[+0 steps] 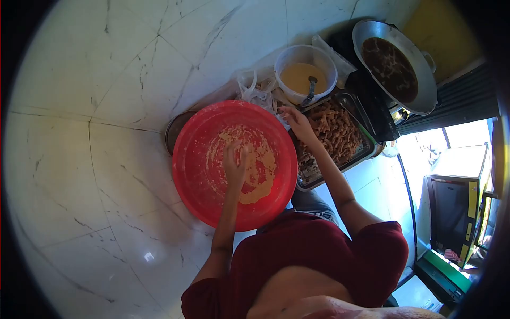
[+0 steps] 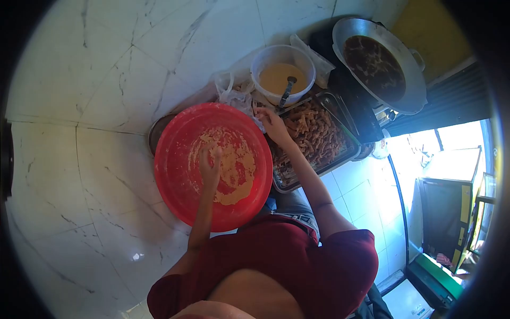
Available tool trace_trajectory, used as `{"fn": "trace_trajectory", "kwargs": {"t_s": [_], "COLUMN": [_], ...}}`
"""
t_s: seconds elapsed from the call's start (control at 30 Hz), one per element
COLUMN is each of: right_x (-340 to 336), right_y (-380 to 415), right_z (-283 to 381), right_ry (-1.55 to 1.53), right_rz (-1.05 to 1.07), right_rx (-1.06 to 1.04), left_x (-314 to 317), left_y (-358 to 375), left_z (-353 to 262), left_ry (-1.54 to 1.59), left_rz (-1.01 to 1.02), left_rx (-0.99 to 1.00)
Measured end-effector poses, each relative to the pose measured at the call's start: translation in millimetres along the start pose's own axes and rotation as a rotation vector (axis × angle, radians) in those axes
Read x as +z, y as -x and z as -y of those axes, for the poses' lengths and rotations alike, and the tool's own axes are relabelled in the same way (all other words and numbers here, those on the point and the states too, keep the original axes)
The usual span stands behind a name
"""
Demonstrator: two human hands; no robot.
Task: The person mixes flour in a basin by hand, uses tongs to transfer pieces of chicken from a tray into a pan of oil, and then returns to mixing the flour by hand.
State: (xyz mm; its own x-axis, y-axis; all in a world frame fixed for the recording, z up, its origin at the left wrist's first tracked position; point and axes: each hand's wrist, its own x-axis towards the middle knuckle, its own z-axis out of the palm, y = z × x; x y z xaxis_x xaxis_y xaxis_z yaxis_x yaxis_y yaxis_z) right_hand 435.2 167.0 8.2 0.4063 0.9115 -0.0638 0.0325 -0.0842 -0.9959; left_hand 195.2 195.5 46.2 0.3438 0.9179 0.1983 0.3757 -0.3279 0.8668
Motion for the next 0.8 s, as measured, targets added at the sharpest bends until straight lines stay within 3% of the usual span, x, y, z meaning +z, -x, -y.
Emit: {"fn": "trace_trajectory", "kwargs": {"t_s": [0.13,0.2,0.3,0.4,0.5,0.6,0.8], "right_x": [7,14,13,14,25,36,39], "right_y": [-44,-56,-60,-60,-73,-97,-133], "right_z": [-59,-67,-77,-83,-90,-99,-127], "right_ry": [0.17,0.25,0.565,0.688,0.673,0.92,0.943], "right_rz": [-0.053,-0.054,0.348,0.405,0.071,0.071,0.192], "right_rx": [-0.21,-0.274,0.027,0.041,0.114,0.139,0.284], "left_x": [50,70,90,94,97,97,98], "left_y": [-81,-104,-111,-111,-112,-112,-112], "left_z": [-14,-15,14,23,26,24,24], "left_ry": [-0.048,-0.208,-0.357,-0.355,-0.317,-0.312,-0.295], "left_rz": [-0.029,0.004,0.085,0.11,0.095,0.096,0.095], "left_rx": [0.312,0.323,0.298,0.235,0.207,0.197,0.202]}}
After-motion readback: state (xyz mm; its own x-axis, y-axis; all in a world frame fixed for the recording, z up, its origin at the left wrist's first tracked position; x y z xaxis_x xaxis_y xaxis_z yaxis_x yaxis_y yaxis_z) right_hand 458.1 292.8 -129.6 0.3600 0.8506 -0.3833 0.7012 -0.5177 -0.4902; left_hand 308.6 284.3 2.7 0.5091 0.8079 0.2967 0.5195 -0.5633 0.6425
